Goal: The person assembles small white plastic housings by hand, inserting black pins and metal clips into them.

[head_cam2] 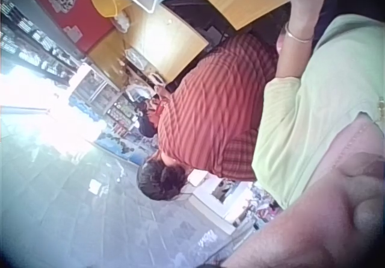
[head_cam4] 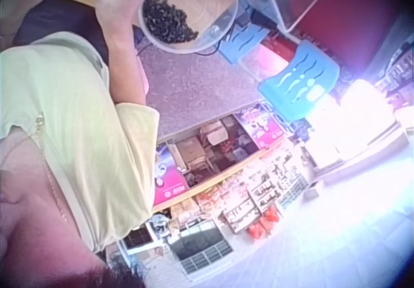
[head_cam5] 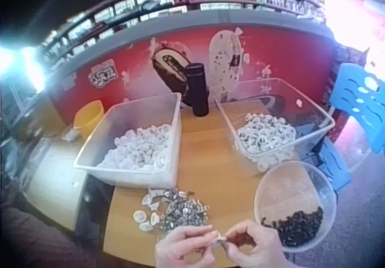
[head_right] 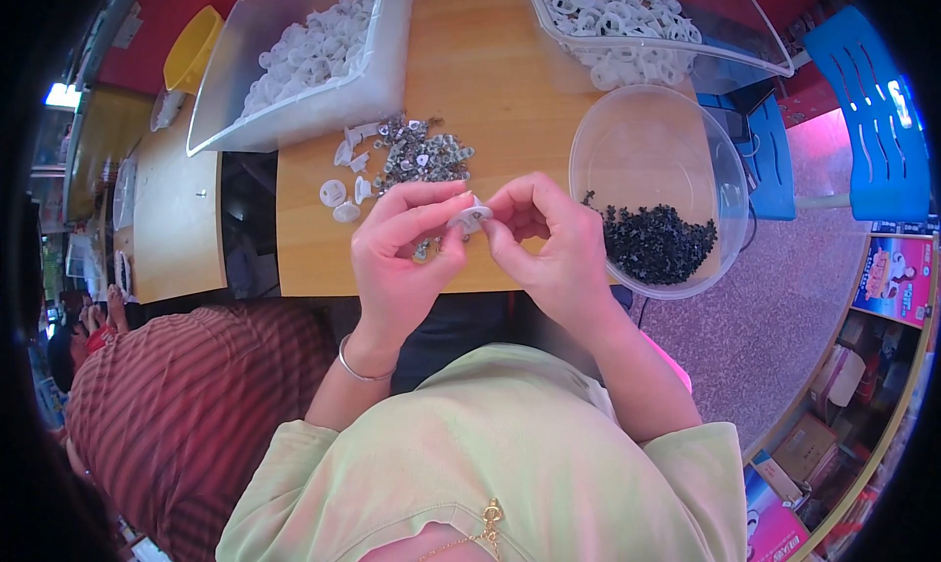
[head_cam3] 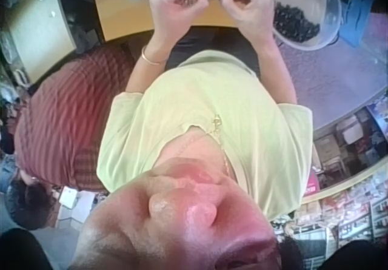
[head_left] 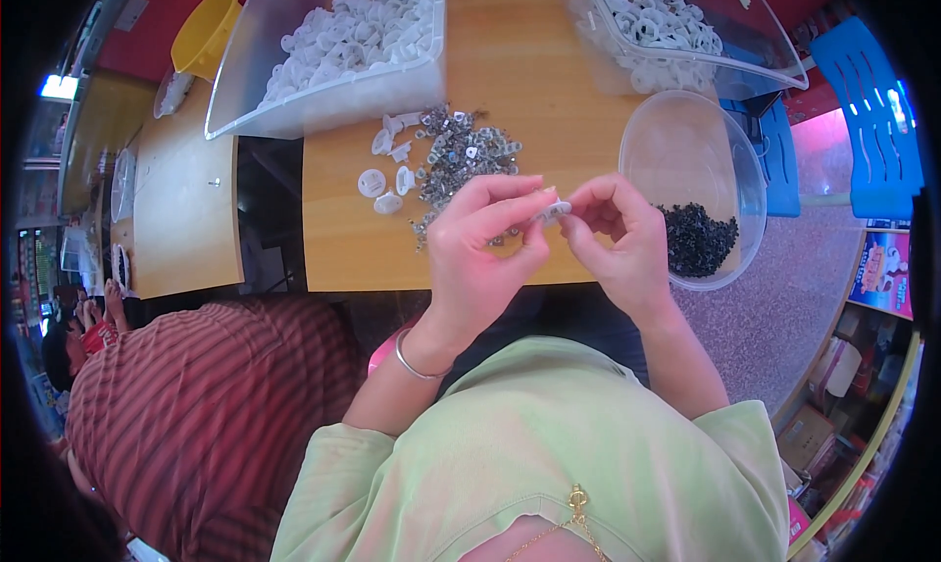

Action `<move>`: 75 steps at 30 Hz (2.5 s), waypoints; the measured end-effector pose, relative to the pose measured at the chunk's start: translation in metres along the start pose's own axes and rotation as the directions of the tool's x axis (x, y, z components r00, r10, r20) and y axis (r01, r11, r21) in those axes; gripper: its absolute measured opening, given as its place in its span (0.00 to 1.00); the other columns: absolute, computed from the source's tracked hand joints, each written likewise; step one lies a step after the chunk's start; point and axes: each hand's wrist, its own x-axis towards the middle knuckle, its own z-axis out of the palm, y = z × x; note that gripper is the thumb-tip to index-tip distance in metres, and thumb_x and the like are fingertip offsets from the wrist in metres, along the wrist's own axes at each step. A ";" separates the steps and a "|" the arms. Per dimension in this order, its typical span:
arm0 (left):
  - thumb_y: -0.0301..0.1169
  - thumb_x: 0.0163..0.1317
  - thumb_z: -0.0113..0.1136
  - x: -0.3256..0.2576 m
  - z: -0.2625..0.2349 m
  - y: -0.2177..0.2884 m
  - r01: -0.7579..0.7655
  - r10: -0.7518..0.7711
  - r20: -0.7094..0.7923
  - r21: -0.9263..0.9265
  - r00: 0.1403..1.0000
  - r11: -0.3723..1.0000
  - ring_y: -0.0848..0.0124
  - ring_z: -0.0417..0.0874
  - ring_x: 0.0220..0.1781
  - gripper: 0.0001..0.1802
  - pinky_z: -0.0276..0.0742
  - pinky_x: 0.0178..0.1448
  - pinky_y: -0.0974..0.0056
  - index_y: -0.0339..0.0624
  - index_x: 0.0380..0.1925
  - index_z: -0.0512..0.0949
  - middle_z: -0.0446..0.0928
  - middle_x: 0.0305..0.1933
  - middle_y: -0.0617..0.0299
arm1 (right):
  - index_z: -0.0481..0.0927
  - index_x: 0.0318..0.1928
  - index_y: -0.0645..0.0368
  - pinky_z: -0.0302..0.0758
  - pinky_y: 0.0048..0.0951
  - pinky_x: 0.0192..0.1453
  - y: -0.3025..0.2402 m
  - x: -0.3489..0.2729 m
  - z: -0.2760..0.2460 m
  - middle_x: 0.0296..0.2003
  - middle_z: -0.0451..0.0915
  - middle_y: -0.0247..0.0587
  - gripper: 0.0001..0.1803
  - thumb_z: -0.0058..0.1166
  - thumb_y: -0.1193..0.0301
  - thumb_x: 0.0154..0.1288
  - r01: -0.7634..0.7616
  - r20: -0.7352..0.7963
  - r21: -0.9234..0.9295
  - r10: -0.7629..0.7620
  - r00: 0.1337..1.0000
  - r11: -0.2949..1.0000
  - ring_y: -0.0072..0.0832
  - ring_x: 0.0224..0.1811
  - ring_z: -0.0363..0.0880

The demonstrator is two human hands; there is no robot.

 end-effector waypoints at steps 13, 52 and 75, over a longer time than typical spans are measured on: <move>0.17 0.46 0.61 0.001 -0.002 0.002 -0.040 0.031 0.069 0.140 0.997 0.989 0.69 0.81 0.35 0.16 0.76 0.36 0.70 0.39 0.38 0.82 0.78 0.40 0.55 | 0.73 0.33 0.63 0.78 0.22 0.34 -0.009 0.002 -0.007 0.26 0.79 0.39 0.08 0.60 0.79 0.54 0.117 0.085 -0.293 -0.096 0.992 0.949 0.22 0.27 0.81; 0.13 0.53 0.57 0.003 -0.009 -0.003 0.383 -0.272 0.303 -0.412 0.913 0.827 0.76 0.76 0.47 0.18 0.73 0.51 0.73 0.30 0.46 0.75 0.74 0.47 0.60 | 0.77 0.37 0.60 0.73 0.34 0.45 0.034 0.002 -0.100 0.33 0.75 0.43 0.12 0.61 0.75 0.51 0.065 0.119 -0.749 0.037 0.992 0.660 0.38 0.38 0.77; 0.25 0.61 0.56 0.001 -0.015 -0.017 0.541 -0.321 0.436 -0.671 0.841 0.506 0.62 0.80 0.49 0.17 0.76 0.58 0.59 0.31 0.50 0.73 0.78 0.47 0.54 | 0.78 0.41 0.60 0.73 0.25 0.37 0.036 0.000 -0.106 0.28 0.79 0.37 0.09 0.54 0.78 0.58 -0.006 0.005 -0.637 0.012 1.000 0.771 0.24 0.30 0.77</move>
